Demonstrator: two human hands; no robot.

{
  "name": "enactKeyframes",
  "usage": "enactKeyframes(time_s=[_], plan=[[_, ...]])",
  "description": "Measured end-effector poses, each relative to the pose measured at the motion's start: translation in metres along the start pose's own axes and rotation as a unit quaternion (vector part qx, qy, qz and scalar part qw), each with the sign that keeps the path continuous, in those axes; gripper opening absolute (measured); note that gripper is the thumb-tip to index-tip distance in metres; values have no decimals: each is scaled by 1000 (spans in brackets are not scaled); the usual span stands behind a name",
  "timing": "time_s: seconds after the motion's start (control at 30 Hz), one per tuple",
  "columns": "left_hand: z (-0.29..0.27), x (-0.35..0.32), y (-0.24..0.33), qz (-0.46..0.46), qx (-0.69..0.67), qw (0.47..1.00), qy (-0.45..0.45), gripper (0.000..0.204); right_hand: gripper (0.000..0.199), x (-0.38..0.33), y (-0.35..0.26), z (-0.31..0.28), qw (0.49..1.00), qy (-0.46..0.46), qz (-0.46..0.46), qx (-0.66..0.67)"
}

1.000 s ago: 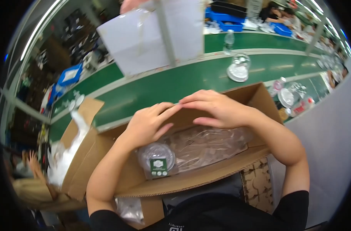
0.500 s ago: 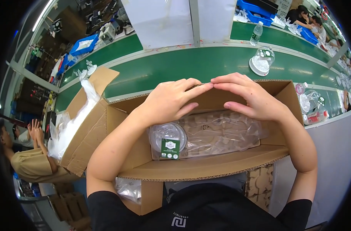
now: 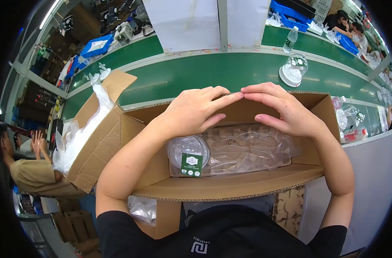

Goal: Packing circular light fixtures into a cardboard box with protective padding on an assembly line.

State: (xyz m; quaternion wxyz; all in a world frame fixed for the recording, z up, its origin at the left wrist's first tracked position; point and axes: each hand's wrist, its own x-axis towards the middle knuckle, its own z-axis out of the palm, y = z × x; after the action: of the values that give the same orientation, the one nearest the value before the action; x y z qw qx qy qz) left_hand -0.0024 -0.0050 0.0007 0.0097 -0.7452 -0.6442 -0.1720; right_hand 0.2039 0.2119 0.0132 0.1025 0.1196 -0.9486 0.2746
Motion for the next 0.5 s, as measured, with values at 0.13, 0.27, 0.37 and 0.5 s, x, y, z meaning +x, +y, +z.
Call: enactKeyframes(time_s=[0.13,0.27,0.37,0.5], plan=[[-3,1,1,10,1,1000,9,64,55,1,-3,-3,1000,1,-1,-8],[-1,2,0,8,2,1000,3,64,55,2,-2,-3,1000,0,-5,-12],[-1,1,0,11,-1,1000,9,64,55,2,-2,-2,1000,0,-7,-17],[2,2,-1,33,8,999,31,63,55,0,-1,-2,1000,2,-6,-13]])
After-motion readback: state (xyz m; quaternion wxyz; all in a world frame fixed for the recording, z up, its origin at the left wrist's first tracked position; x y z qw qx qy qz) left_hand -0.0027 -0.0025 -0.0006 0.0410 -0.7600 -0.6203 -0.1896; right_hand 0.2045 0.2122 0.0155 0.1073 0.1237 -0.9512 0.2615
